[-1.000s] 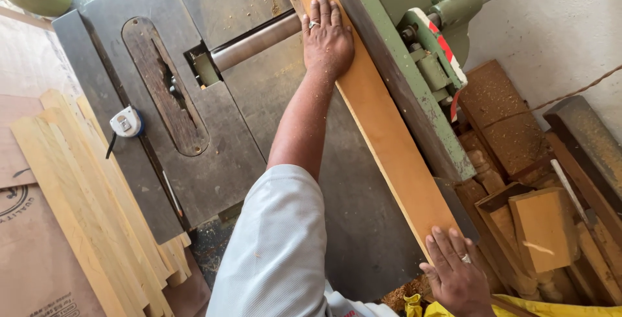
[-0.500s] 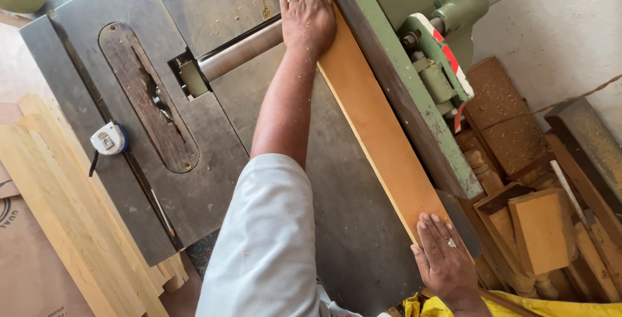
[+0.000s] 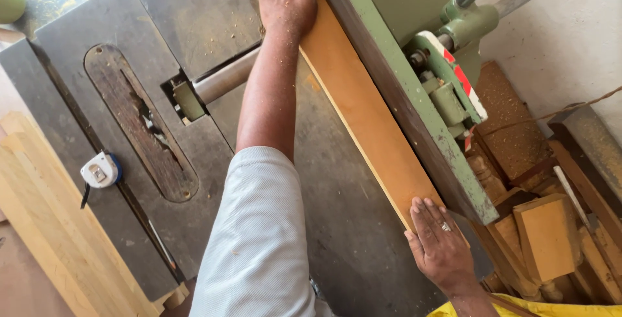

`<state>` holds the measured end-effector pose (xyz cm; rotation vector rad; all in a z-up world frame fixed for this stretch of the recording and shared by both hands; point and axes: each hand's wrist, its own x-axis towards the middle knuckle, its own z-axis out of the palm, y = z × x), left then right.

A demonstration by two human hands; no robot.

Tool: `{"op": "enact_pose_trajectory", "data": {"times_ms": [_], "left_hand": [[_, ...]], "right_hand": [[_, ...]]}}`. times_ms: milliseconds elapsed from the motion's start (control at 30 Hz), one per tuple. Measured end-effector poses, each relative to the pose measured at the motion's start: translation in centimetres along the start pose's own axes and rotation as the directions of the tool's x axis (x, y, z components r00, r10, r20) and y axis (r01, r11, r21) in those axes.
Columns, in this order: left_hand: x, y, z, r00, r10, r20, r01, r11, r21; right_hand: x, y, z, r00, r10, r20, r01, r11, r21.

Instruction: Using a jointer machine to plane and smooth a wooden board.

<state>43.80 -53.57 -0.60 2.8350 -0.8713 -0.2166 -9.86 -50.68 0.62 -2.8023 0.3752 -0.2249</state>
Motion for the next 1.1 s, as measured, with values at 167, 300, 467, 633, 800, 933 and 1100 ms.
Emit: {"op": "enact_pose_trajectory", "data": {"times_ms": [167, 300, 467, 633, 800, 933, 1100], "left_hand": [[2.5, -1.3, 0.5, 0.99, -0.008, -0.141, -0.004, 0.997, -0.083], [3.8, -1.8, -0.1, 0.992, -0.015, -0.128, 0.011, 0.999, -0.03], [2.7, -2.1, 0.6, 0.994, 0.01, -0.105, -0.013, 1.0, -0.027], [1.7, -2.0, 0.1, 0.998, 0.037, -0.059, -0.036, 0.999, 0.004], [0.3, -2.0, -0.2, 0.997, 0.057, 0.046, -0.058, 0.998, 0.018], [-0.3, -2.4, -0.3, 0.997, 0.062, 0.042, -0.062, 0.998, 0.008], [-1.2, -3.1, -1.3, 0.996, 0.077, 0.034, -0.077, 0.997, -0.019]], "right_hand": [[3.7, -0.3, 0.4, 1.0, -0.009, -0.01, 0.009, 1.0, -0.02], [6.3, -0.8, 1.0, 1.0, 0.006, -0.019, -0.006, 1.0, -0.007], [9.7, -1.2, 1.5, 1.0, -0.026, -0.013, 0.026, 1.0, -0.001], [13.4, -1.5, 2.3, 0.998, -0.051, -0.038, 0.051, 0.999, 0.0], [17.2, -2.0, 3.0, 0.998, -0.056, -0.037, 0.056, 0.998, -0.014], [20.3, -2.4, 3.7, 0.997, -0.074, -0.034, 0.073, 0.997, -0.017], [24.5, -2.3, 5.0, 0.995, -0.089, -0.041, 0.089, 0.996, 0.0]]}}
